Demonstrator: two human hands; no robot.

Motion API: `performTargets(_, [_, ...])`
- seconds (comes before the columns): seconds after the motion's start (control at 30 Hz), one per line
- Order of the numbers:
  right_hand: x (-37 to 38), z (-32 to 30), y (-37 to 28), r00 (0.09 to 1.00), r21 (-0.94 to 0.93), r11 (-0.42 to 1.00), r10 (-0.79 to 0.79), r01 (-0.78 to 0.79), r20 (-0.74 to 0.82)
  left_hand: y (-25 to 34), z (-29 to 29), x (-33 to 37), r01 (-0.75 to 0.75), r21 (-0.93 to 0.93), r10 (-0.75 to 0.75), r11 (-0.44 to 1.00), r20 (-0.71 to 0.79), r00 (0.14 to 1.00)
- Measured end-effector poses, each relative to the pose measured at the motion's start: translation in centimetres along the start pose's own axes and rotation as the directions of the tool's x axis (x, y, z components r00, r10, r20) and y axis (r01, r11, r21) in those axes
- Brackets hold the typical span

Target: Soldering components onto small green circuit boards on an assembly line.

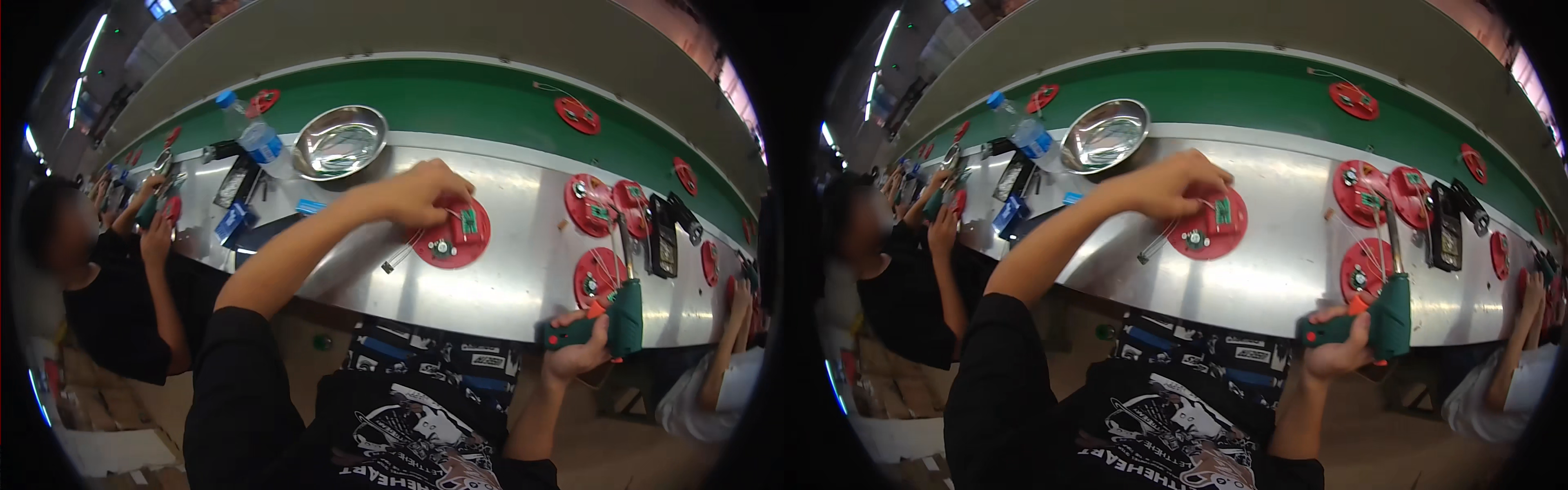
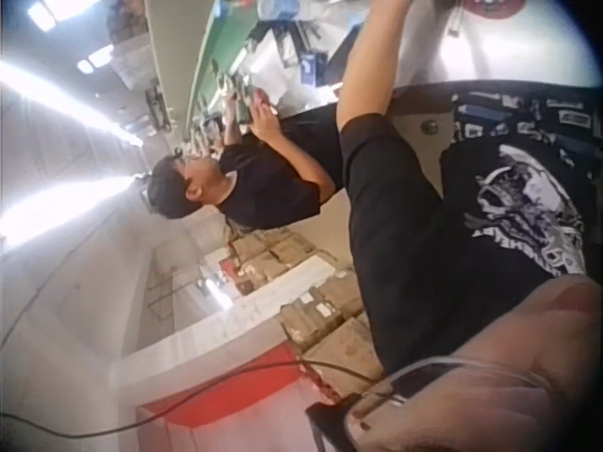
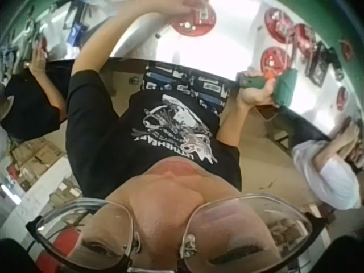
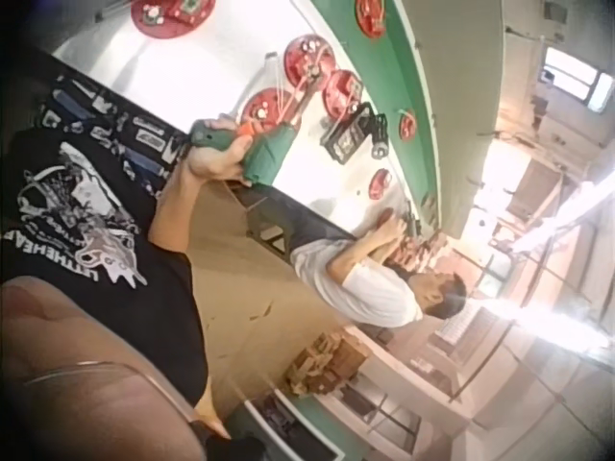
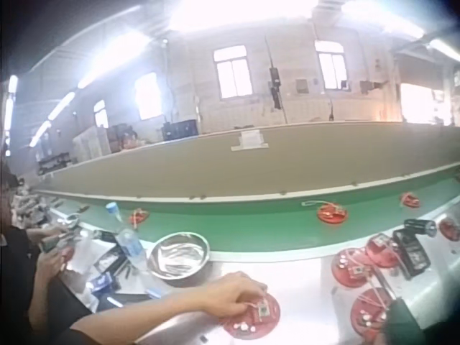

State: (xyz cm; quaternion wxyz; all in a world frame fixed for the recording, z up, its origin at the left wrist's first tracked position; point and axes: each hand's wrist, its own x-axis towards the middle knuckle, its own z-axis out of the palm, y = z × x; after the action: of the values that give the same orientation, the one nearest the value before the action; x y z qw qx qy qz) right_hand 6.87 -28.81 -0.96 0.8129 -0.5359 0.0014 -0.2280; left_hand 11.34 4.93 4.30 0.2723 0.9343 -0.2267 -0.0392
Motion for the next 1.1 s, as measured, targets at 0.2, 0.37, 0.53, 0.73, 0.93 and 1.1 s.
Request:
performTargets(0.2, [0.1, -0.2, 0.0, 0.999, -0.019, 0.999, -0.027, 0.028, 0.038, 0.9, -1.0, -3.8, -0.051, -0.012, 0.05, 0.999, -0.084, 0.995])
performTargets(0.37, [-0.4, 0.2, -0.2, 0.997, -0.021, 1.0, -0.014, 0.016, 0.074, -3.4, -7.0, -7.4, 0.297, -0.068, -0.296, 0.952, -0.44, 0.848])
performTargets(0.53, [-0.1, 0.0, 0.0, 0.992, -0.008, 1.0, -0.029, 0.03, 0.121, -10.5, -6.7, -9.7, 0.52, 0.206, -0.394, 0.829, -0.444, 0.805])
performTargets(0.73, [0.0, 0.2, 0.1, 0.997, -0.02, 0.999, -0.023, 0.025, 0.078, -10.6, -6.3, -9.3, 0.524, 0.311, -0.366, 0.793, -0.445, 0.817])
performTargets(0.93, [0.0, 0.2, 0.0, 0.996, -0.031, 0.998, -0.045, 0.048, 0.083, -11.2, -7.2, -9.2, 0.485, -0.029, -0.46, 0.874, -0.374, 0.805])
performTargets(1.1, [-0.1, 0.0, -0.4, 0.991, -0.028, 0.999, -0.029, 0.034, 0.134, -9.2, -7.3, -9.5, 0.463, -0.162, -0.475, 0.871, -0.512, 0.716])
